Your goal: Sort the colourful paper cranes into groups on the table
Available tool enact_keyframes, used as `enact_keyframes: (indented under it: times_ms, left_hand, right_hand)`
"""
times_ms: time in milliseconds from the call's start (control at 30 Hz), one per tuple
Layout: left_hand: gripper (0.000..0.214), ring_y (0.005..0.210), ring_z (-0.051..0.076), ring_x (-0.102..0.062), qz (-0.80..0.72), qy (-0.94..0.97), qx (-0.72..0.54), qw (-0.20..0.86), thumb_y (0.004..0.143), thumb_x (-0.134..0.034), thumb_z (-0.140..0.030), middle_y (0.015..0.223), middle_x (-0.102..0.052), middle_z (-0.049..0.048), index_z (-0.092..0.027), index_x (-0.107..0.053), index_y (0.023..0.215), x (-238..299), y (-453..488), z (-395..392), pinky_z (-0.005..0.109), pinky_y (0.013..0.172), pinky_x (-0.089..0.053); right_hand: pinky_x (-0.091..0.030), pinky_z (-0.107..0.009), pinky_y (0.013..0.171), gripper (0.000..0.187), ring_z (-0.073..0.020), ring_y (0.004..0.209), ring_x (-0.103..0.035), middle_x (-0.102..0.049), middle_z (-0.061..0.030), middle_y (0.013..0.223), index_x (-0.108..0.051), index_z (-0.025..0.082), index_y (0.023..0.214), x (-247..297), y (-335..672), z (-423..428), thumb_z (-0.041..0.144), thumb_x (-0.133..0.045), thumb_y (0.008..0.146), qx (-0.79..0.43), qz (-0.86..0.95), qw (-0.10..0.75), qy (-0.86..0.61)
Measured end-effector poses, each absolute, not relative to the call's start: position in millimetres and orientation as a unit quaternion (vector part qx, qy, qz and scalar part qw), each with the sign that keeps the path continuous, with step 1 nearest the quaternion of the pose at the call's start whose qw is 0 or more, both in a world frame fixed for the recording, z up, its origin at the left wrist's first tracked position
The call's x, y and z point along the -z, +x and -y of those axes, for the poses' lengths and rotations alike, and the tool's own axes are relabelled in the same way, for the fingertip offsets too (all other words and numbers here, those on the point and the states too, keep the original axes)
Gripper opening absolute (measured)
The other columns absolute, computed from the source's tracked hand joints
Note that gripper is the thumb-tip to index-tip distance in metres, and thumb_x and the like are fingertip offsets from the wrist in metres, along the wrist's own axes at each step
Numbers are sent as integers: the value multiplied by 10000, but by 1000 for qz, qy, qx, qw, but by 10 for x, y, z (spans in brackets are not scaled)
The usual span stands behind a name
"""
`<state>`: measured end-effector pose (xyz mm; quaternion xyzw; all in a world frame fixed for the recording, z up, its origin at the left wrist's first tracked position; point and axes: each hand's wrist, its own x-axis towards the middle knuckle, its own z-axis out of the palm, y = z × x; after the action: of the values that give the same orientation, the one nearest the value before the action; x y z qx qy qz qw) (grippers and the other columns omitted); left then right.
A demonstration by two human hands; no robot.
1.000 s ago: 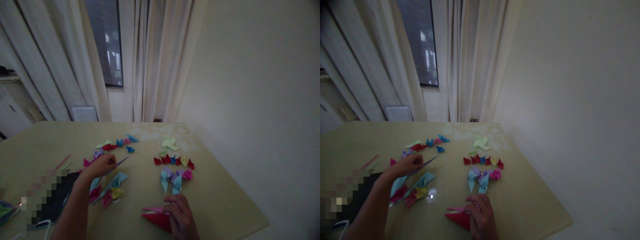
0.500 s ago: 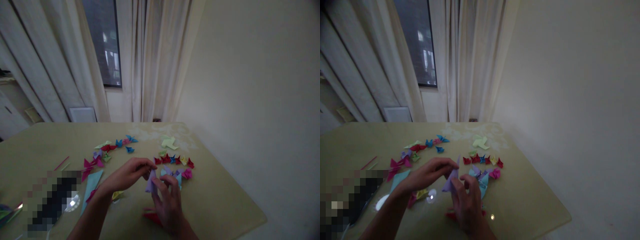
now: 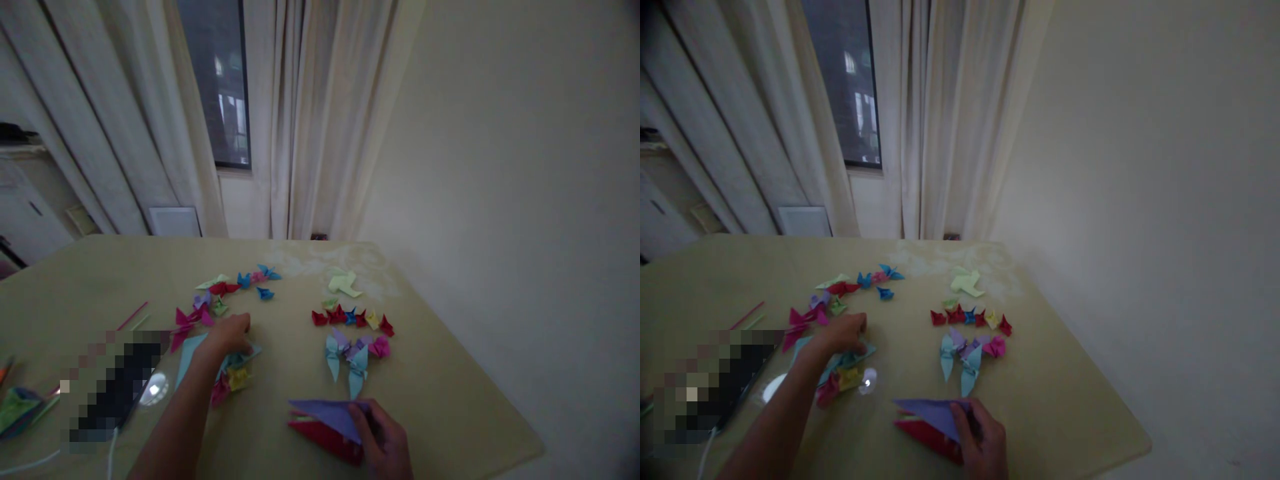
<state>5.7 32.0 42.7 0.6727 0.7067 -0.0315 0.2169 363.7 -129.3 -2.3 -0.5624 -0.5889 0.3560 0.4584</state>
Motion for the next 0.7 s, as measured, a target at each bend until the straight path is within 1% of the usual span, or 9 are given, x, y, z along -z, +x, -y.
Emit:
enact_keyframes:
  times_ms: [67,167,233,300,400,467,533,633,700]
  left_hand:
    - [387,924,275,-720,-698,676,28,233,564,-835,-237,987,-764,80,-200,-704,925,-368,66,-335,306,735,-502]
    - [309,869,229,-723,-677,689,5,257,578,-811,-209,930,-765,36,-215,-718,872,-383,64,-360,272,717,-504]
    - [212,870,224,-723,-667,699,-23,256,632,-776,-205,908,-764,35,-214,-721,836,-464,36,-382,273,742,-513]
    - [112,928,235,-716,-664,707,-57,236,742,-705,-232,946,-769,56,-209,-720,850,-612,8,-390,296,805,-520]
    - [191,994,250,-696,-664,703,-175,184,902,-574,-326,1032,-769,78,-203,-704,969,-942,59,-294,336,879,-517]
    - [264,920,246,-695,-646,677,-308,169,929,-569,-428,997,-769,62,-209,-688,1018,-1176,223,-116,343,840,-532]
    - [311,823,226,-686,-602,666,-390,204,891,-647,-501,925,-763,34,-220,-689,1017,-1356,508,139,326,763,-541]
    - [285,717,187,-659,-507,709,-376,315,846,-763,-501,762,-717,5,-228,-679,849,-1453,1047,547,288,680,-527]
    - [242,726,172,-668,-450,718,-347,402,866,-773,-457,766,-715,-2,-234,-678,864,-1397,1348,759,269,681,-526]
  right_hand:
    - [-445,-198,467,499,-139,516,-567,-581,13,581,-675,174,716,117,3689,1335,601,-638,970,-331,594,441,-585]
    - [-448,-201,470,459,-140,509,-569,-575,15,568,-685,188,718,168,3718,1357,572,-663,968,-257,641,404,-601]
    - [-494,-218,504,376,-157,539,-614,-628,-2,638,-718,207,811,177,3738,1353,557,-697,949,-175,673,392,-603]
    - [-545,-251,538,336,-197,630,-681,-688,-44,802,-734,235,981,178,3763,1348,566,-719,927,-87,685,401,-602]
    - [-591,-295,594,394,-240,765,-715,-677,-90,983,-700,261,1179,131,3766,1353,571,-706,935,-21,670,437,-600]
    - [-602,-299,649,357,-225,765,-690,-650,-81,960,-692,257,1207,41,3716,1358,520,-689,966,-48,664,469,-580]
    - [-598,-289,677,365,-193,741,-658,-647,-76,970,-672,245,1264,-99,3621,1350,480,-679,985,-119,658,510,-541]
    - [-572,-259,611,525,-156,692,-637,-682,-82,1027,-614,224,1366,-349,3435,1299,543,-700,958,-282,625,562,-463]
    - [-561,-249,582,536,-155,662,-648,-705,-51,904,-659,204,1274,-494,3327,1243,586,-749,910,-402,589,554,-429]
